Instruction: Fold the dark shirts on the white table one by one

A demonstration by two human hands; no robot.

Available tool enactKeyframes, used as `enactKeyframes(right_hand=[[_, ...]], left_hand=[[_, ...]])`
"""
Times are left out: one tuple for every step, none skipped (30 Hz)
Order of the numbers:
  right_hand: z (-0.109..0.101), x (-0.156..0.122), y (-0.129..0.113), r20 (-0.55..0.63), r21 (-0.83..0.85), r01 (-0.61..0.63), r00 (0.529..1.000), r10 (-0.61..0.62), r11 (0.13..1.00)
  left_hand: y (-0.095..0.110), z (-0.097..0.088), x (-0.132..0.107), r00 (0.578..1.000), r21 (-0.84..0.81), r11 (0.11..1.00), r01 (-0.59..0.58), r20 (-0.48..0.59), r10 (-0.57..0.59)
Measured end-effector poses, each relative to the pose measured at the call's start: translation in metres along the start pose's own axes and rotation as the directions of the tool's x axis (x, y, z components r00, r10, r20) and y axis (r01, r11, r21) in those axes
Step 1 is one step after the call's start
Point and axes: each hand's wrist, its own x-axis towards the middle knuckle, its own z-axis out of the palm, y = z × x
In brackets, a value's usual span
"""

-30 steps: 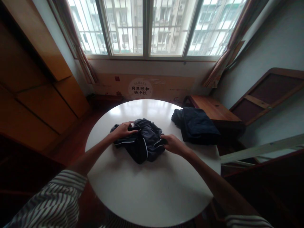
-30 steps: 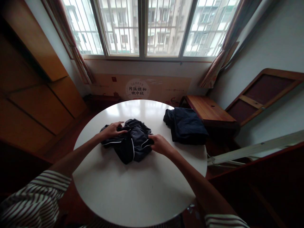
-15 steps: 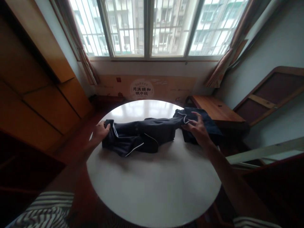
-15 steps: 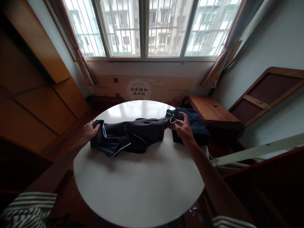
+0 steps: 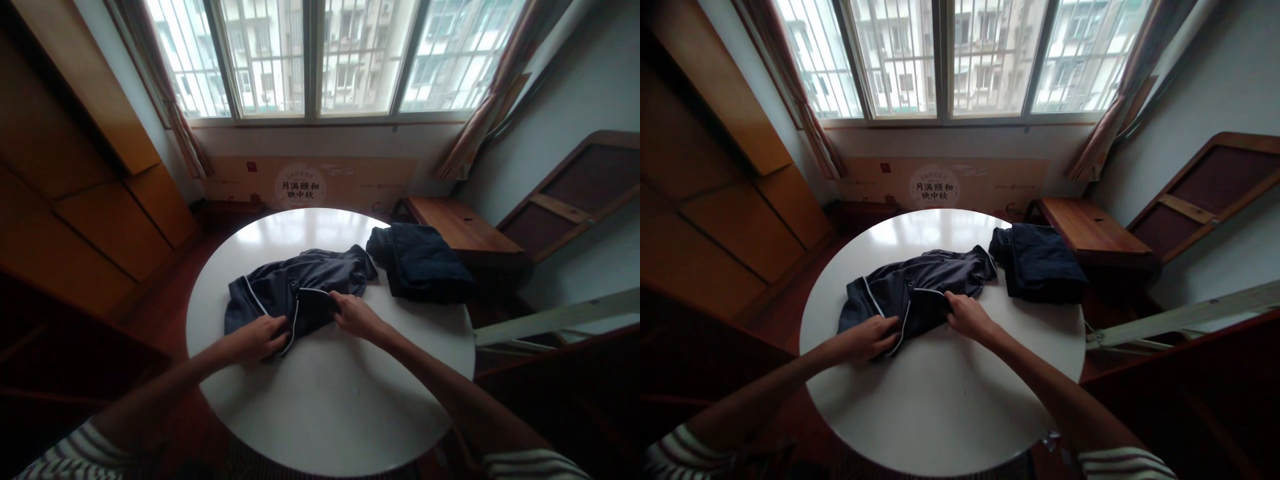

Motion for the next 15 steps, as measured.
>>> enactKeyframes(right_hand=[[0.002, 0.007, 0.000, -0.021, 0.046, 0.032, 0.999, -0.031, 0.998], [0.004, 0.016, 0.001, -0.032, 0.115, 0.079, 0.997, -0.076, 0.990], [0.005, 0.026, 0.000, -0.036, 0.194, 0.129, 0.992, -0.125, 0.972], [0.004, 0.036, 0.000, -0.031, 0.268, 0.171, 0.985, -0.169, 0.948], [0.004, 0.046, -0.002, -0.022, 0.326, 0.198, 0.979, -0.202, 0.924], [0.002, 0.056, -0.003, -0.012, 0.360, 0.210, 0.975, -0.220, 0.909], [-0.001, 0.063, -0.005, -0.004, 0.373, 0.213, 0.974, -0.228, 0.903], [-0.004, 0.069, -0.007, 0.000, 0.372, 0.214, 0.973, -0.230, 0.903], [-0.008, 0.071, -0.008, -0.001, 0.367, 0.214, 0.973, -0.229, 0.905], [-0.012, 0.071, -0.008, -0.005, 0.359, 0.213, 0.974, -0.226, 0.909], [-0.016, 0.067, -0.008, -0.006, 0.345, 0.208, 0.976, -0.220, 0.915], [-0.020, 0.060, -0.009, -0.007, 0.319, 0.193, 0.979, -0.202, 0.928], [-0.023, 0.051, -0.010, -0.016, 0.275, 0.163, 0.986, -0.165, 0.948], [-0.027, 0.041, -0.012, -0.021, 0.211, 0.115, 0.993, -0.113, 0.971], [-0.030, 0.029, -0.015, -0.020, 0.134, 0.050, 0.999, -0.048, 0.990]], left_hand=[[0.010, 0.008, 0.000, 0.998, -0.077, 0.997, -0.032, 0.043, 0.035], [0.022, 0.017, 0.001, 0.992, -0.168, 0.984, -0.066, 0.092, 0.082], [0.035, 0.024, 0.003, 0.982, -0.259, 0.961, -0.099, 0.133, 0.137], [0.048, 0.029, 0.006, 0.969, -0.336, 0.933, -0.129, 0.159, 0.191], [0.060, 0.032, 0.010, 0.955, -0.391, 0.906, -0.160, 0.169, 0.242], [0.072, 0.032, 0.014, 0.941, -0.422, 0.885, -0.197, 0.173, 0.292], [0.081, 0.027, 0.020, 0.920, -0.428, 0.870, -0.243, 0.181, 0.346], [0.087, 0.020, 0.026, 0.892, -0.428, 0.857, -0.288, 0.205, 0.403], [0.090, 0.008, 0.033, 0.854, -0.440, 0.839, -0.321, 0.249, 0.457], [0.089, -0.005, 0.041, 0.818, -0.463, 0.819, -0.340, 0.284, 0.500], [0.085, -0.021, 0.050, 0.799, -0.483, 0.801, -0.355, 0.288, 0.528], [0.077, -0.036, 0.061, 0.809, -0.484, 0.791, -0.374, 0.246, 0.534], [0.066, -0.050, 0.074, 0.845, -0.451, 0.795, -0.406, 0.145, 0.514], [0.053, -0.063, 0.089, 0.874, -0.374, 0.811, -0.449, 0.006, 0.486], [0.039, -0.072, 0.106, 0.874, -0.261, 0.834, -0.486, -0.144, 0.464]])
